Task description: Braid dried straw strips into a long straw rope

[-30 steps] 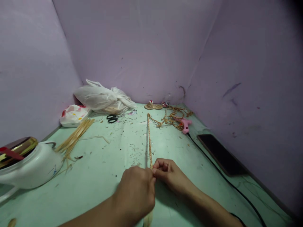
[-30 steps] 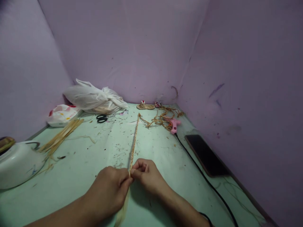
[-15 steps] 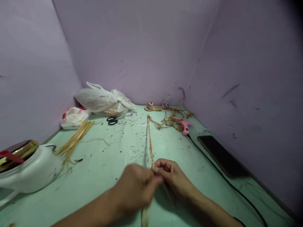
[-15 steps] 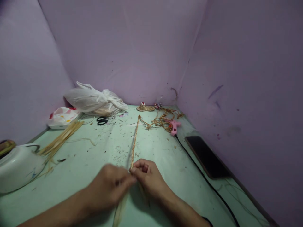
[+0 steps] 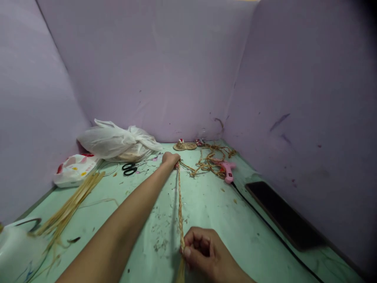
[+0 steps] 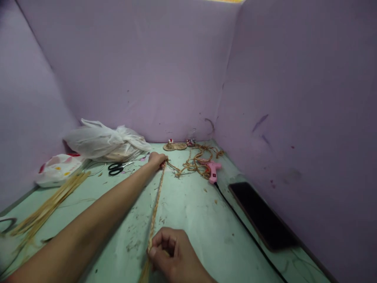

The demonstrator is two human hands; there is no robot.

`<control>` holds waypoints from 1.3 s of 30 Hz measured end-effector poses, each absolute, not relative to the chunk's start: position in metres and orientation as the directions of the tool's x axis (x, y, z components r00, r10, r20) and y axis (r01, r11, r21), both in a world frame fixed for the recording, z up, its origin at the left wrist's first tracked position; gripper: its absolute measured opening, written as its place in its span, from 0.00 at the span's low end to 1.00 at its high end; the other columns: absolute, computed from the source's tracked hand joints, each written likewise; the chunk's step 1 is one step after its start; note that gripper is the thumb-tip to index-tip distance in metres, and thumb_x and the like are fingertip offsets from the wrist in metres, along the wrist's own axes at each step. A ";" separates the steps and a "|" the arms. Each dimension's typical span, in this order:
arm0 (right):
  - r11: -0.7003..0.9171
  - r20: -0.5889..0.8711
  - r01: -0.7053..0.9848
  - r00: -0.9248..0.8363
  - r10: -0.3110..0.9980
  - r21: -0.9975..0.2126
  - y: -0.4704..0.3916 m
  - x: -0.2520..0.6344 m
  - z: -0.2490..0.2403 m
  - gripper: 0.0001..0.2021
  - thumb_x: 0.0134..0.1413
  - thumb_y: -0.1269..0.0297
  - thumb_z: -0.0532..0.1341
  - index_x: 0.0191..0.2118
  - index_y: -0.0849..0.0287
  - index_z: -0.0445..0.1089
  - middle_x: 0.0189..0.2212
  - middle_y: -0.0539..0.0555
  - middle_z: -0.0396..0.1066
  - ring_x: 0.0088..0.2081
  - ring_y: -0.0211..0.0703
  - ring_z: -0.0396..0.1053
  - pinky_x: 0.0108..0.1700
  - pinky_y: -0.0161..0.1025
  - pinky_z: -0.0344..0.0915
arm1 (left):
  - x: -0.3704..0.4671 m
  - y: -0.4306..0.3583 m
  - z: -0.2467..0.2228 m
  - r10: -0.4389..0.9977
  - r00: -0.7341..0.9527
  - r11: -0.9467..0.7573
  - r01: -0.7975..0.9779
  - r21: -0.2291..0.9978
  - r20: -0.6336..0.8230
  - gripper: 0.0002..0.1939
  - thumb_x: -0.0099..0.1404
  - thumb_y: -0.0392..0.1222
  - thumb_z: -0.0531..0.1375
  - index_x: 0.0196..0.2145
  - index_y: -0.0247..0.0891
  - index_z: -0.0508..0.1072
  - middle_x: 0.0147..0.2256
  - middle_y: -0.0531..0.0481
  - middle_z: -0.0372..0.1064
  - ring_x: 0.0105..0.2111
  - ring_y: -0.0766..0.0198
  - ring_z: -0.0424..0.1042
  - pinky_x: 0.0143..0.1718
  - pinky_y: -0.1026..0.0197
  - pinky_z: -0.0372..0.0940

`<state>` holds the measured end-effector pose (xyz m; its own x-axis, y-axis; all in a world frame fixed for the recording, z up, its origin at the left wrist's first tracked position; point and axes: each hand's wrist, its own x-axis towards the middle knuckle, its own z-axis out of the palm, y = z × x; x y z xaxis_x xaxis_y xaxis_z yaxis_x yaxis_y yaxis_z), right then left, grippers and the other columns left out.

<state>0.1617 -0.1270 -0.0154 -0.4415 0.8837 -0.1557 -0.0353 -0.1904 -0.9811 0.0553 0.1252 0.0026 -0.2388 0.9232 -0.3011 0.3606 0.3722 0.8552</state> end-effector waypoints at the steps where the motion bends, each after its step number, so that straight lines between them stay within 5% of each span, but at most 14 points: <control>1: -0.196 -0.153 -0.051 -0.447 0.881 -0.979 -0.126 0.162 -0.018 0.15 0.41 0.55 0.62 0.24 0.63 0.61 0.16 0.46 0.58 0.19 0.29 0.55 0.24 0.30 0.51 | 0.057 0.132 0.001 0.921 -0.245 0.377 0.351 0.857 -0.304 0.05 0.47 0.32 0.60 0.21 0.31 0.65 0.14 0.51 0.60 0.15 0.69 0.61 0.15 0.68 0.53; 8: -0.301 -0.205 -0.153 -0.446 0.871 -0.941 -0.118 0.161 -0.032 0.17 0.36 0.54 0.65 0.24 0.62 0.62 0.15 0.48 0.61 0.17 0.30 0.56 0.23 0.30 0.50 | 0.062 0.158 -0.001 0.903 -0.258 0.406 0.242 0.882 -0.345 0.05 0.45 0.26 0.57 0.19 0.31 0.64 0.12 0.53 0.55 0.14 0.71 0.58 0.14 0.70 0.50; 13: -0.298 -0.194 -0.200 -0.416 0.888 -0.934 -0.105 0.163 -0.018 0.18 0.32 0.53 0.66 0.21 0.63 0.62 0.14 0.48 0.61 0.18 0.29 0.55 0.23 0.31 0.50 | 0.067 0.155 0.008 0.939 -0.268 0.280 0.228 0.932 -0.216 0.03 0.48 0.33 0.58 0.21 0.31 0.66 0.15 0.51 0.60 0.16 0.71 0.60 0.16 0.69 0.51; 19: -0.241 -0.168 -0.212 -0.313 0.935 -0.947 -0.061 0.173 0.018 0.13 0.34 0.59 0.65 0.20 0.63 0.64 0.13 0.45 0.59 0.15 0.27 0.49 0.19 0.30 0.41 | 0.041 0.138 0.034 0.943 -0.321 0.076 0.473 0.878 0.091 0.10 0.42 0.33 0.63 0.27 0.32 0.72 0.32 0.39 0.70 0.40 0.54 0.66 0.28 0.66 0.57; 21: -0.249 -0.137 -0.222 -0.423 0.896 -0.943 -0.038 0.180 0.030 0.10 0.34 0.62 0.64 0.22 0.63 0.66 0.13 0.45 0.60 0.14 0.27 0.48 0.18 0.30 0.39 | 0.033 0.123 0.043 0.982 -0.102 -0.081 0.537 0.840 0.159 0.12 0.43 0.34 0.63 0.30 0.33 0.73 0.35 0.40 0.70 0.42 0.54 0.65 0.32 0.66 0.58; 24: -0.260 -0.078 -0.226 -0.597 0.799 -0.939 -0.001 0.189 0.046 0.08 0.34 0.65 0.64 0.24 0.64 0.67 0.12 0.45 0.59 0.13 0.26 0.47 0.17 0.30 0.37 | 0.026 0.090 0.054 0.880 0.472 -0.083 0.252 0.964 -0.048 0.15 0.56 0.47 0.56 0.32 0.31 0.73 0.33 0.41 0.71 0.35 0.60 0.69 0.33 0.64 0.61; 26: -0.232 -0.017 -0.296 -0.584 0.811 -0.926 0.021 0.194 0.054 0.08 0.35 0.65 0.63 0.24 0.64 0.67 0.12 0.45 0.58 0.13 0.25 0.47 0.17 0.29 0.39 | 0.022 0.065 0.063 0.813 0.577 0.055 0.048 0.997 -0.073 0.18 0.60 0.48 0.51 0.30 0.29 0.72 0.28 0.41 0.70 0.29 0.63 0.70 0.31 0.63 0.62; 31: -0.211 0.029 -0.362 -0.556 0.830 -0.908 0.054 0.190 0.055 0.08 0.35 0.66 0.63 0.24 0.63 0.66 0.11 0.43 0.56 0.13 0.26 0.47 0.17 0.28 0.41 | 0.009 0.019 0.089 0.776 0.483 0.524 -0.139 0.840 -0.405 0.12 0.61 0.38 0.48 0.30 0.30 0.69 0.20 0.48 0.65 0.13 0.70 0.60 0.17 0.65 0.60; 39: -0.215 -0.116 -0.259 -0.351 0.929 -0.942 0.091 0.160 0.009 0.09 0.35 0.63 0.62 0.21 0.62 0.62 0.11 0.42 0.54 0.12 0.26 0.44 0.15 0.30 0.37 | 0.002 0.058 0.054 0.872 0.235 0.488 -0.350 0.800 -0.429 0.07 0.55 0.24 0.52 0.30 0.26 0.69 0.20 0.52 0.59 0.17 0.74 0.61 0.23 0.68 0.63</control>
<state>0.1596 0.0909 0.0094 -0.3507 0.9293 -0.1155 -0.2594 -0.2149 -0.9416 0.0015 0.0582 0.0535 0.2351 0.8720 -0.4294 -0.3497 0.4881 0.7997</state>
